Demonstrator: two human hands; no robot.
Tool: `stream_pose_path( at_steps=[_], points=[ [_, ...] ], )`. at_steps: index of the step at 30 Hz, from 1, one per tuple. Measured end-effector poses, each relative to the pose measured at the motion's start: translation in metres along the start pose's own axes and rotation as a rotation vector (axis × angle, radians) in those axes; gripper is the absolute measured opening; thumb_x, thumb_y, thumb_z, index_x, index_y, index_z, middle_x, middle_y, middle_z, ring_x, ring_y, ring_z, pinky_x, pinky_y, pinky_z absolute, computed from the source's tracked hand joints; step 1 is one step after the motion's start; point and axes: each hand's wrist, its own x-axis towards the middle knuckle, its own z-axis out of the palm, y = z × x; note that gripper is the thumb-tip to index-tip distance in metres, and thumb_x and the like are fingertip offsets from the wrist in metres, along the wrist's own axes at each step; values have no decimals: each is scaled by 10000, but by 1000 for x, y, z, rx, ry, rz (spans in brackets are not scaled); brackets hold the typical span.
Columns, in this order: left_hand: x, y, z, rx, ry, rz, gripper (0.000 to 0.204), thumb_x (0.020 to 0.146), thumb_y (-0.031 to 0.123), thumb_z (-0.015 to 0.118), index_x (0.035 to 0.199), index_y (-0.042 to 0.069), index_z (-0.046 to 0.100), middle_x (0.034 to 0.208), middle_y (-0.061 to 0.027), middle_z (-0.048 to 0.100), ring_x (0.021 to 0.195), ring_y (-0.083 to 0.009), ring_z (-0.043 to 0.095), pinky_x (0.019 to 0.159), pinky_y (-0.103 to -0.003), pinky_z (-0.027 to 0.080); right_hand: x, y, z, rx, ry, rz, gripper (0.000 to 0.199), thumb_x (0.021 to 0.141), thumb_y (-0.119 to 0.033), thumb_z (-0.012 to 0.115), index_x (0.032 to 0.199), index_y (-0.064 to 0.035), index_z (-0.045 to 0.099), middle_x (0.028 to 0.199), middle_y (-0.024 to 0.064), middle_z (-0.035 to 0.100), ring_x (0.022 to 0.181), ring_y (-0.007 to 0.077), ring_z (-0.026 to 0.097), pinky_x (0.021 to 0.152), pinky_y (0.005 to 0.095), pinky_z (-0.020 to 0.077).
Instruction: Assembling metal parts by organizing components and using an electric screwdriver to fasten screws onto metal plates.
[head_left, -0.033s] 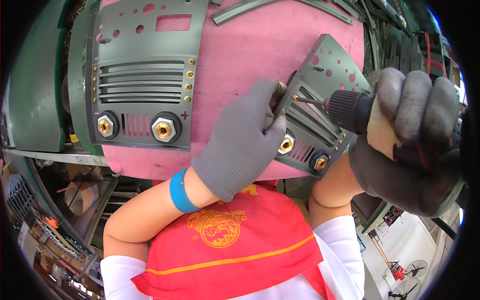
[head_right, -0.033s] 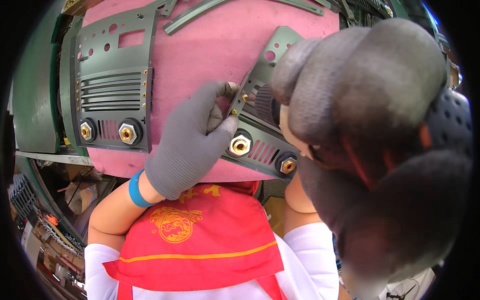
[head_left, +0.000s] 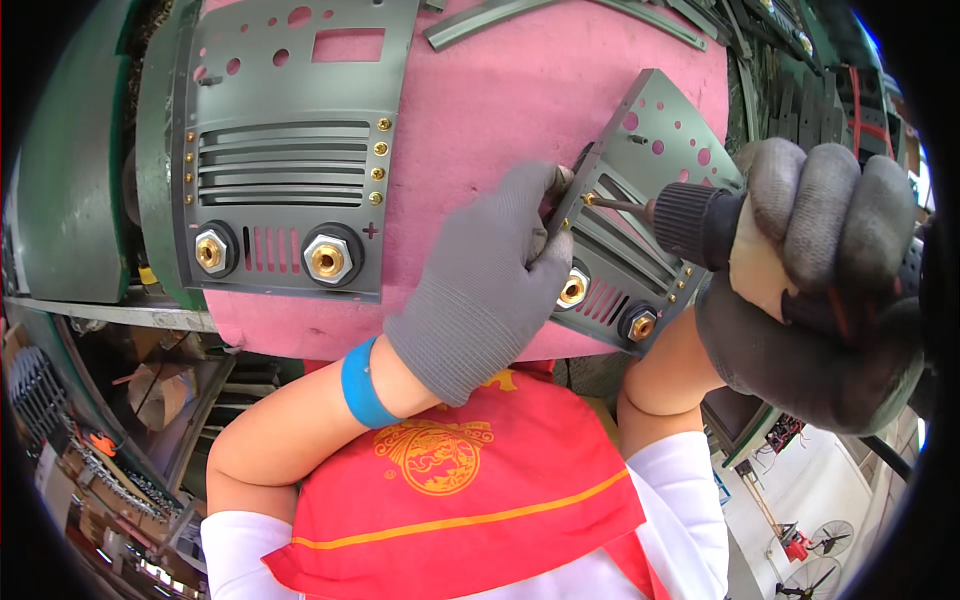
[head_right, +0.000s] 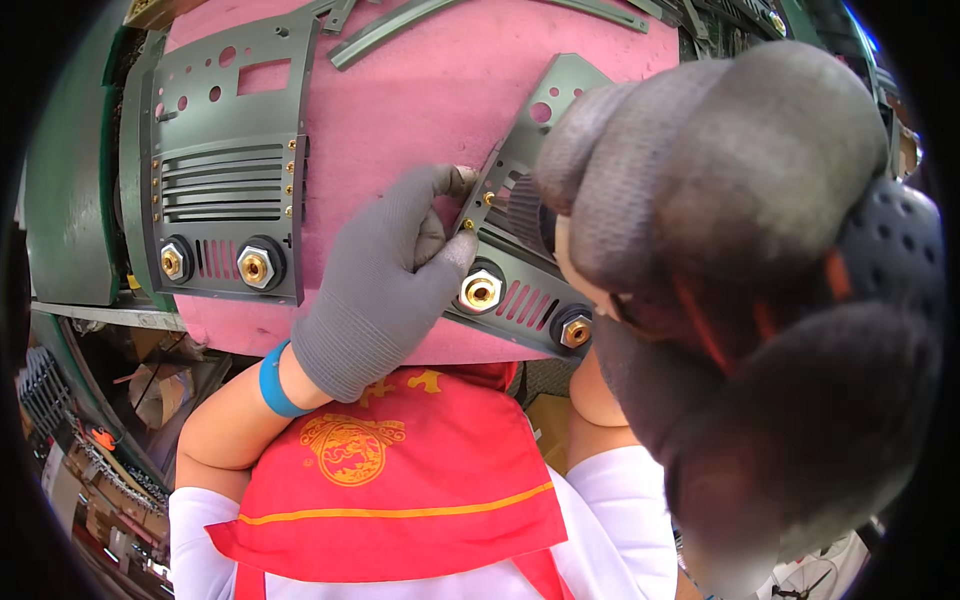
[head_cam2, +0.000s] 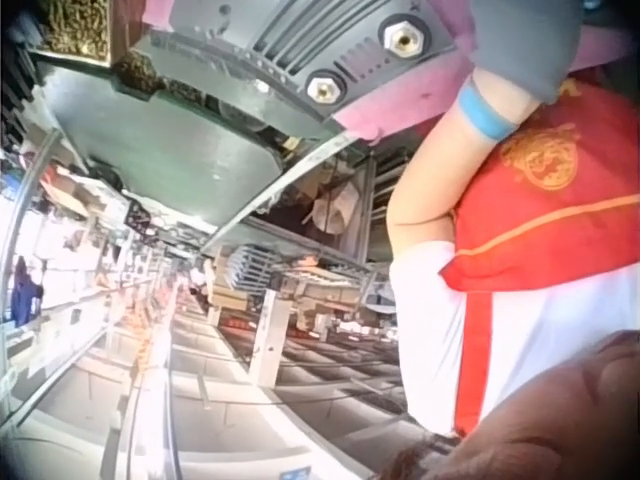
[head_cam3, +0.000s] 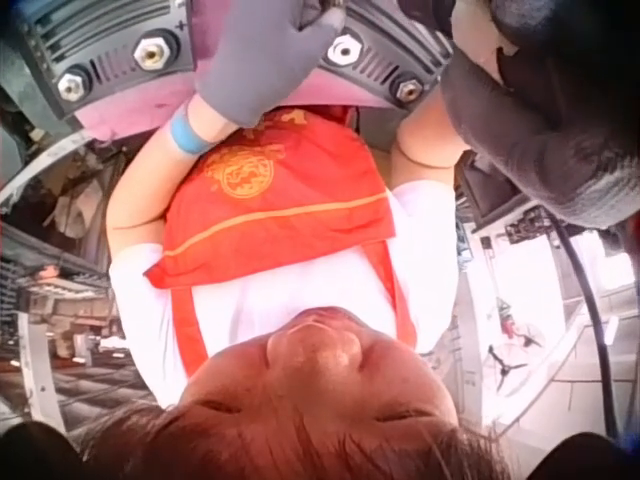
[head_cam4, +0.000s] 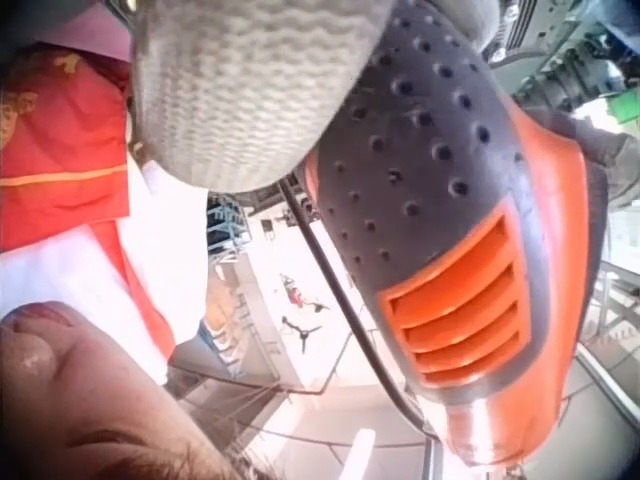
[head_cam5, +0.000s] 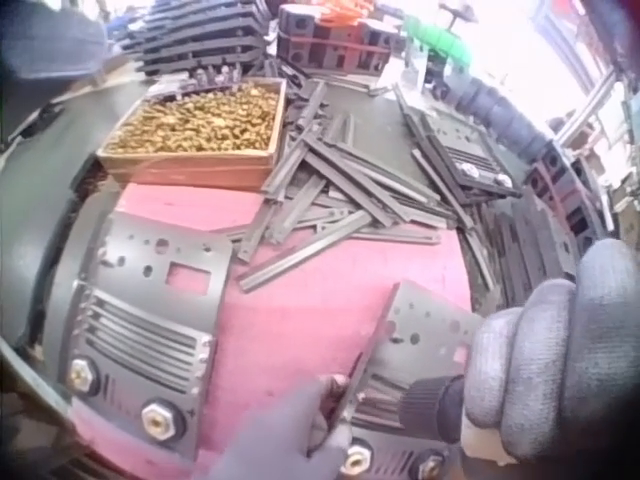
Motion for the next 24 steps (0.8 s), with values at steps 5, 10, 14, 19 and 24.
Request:
stream_pose_path(
  at_steps=[5,10,14,19,24],
  points=[
    [-2,-2,1,96,44,102,342,904,-1,606,1243,-2,562,671,-10,415,591,-67,414,537,-257,391,-5,7,19,-67,25,-5,198,940,-351,585,917,-170,510,830,-19,421,730,113,394,711,319,300],
    [-3,-2,2,65,59,97,342,901,5,615,1239,6,565,664,-26,427,593,-78,426,545,-268,393,2,13,11,-214,-67,84,290,946,-364,567,866,-106,459,769,-6,413,676,108,373,684,314,299],
    [-3,4,0,66,56,66,318,888,14,610,1201,-3,553,777,-133,536,685,-232,532,617,-346,452,8,9,11,-259,-148,156,299,946,-349,571,861,-89,450,748,-6,417,646,108,382,662,302,307],
    [-7,5,-5,93,34,85,297,873,10,599,1163,-16,546,868,-226,635,773,-344,648,686,-414,507,13,4,15,-282,-249,258,270,942,-314,588,875,-87,457,734,-14,430,613,111,410,631,283,325],
    [-10,24,-25,-112,-48,-145,378,985,131,521,1324,-34,499,956,-65,594,770,-127,564,703,-272,492,8,10,14,-226,-223,123,205,933,-289,603,952,-101,522,773,-16,465,623,102,444,620,273,329]
  ],
)
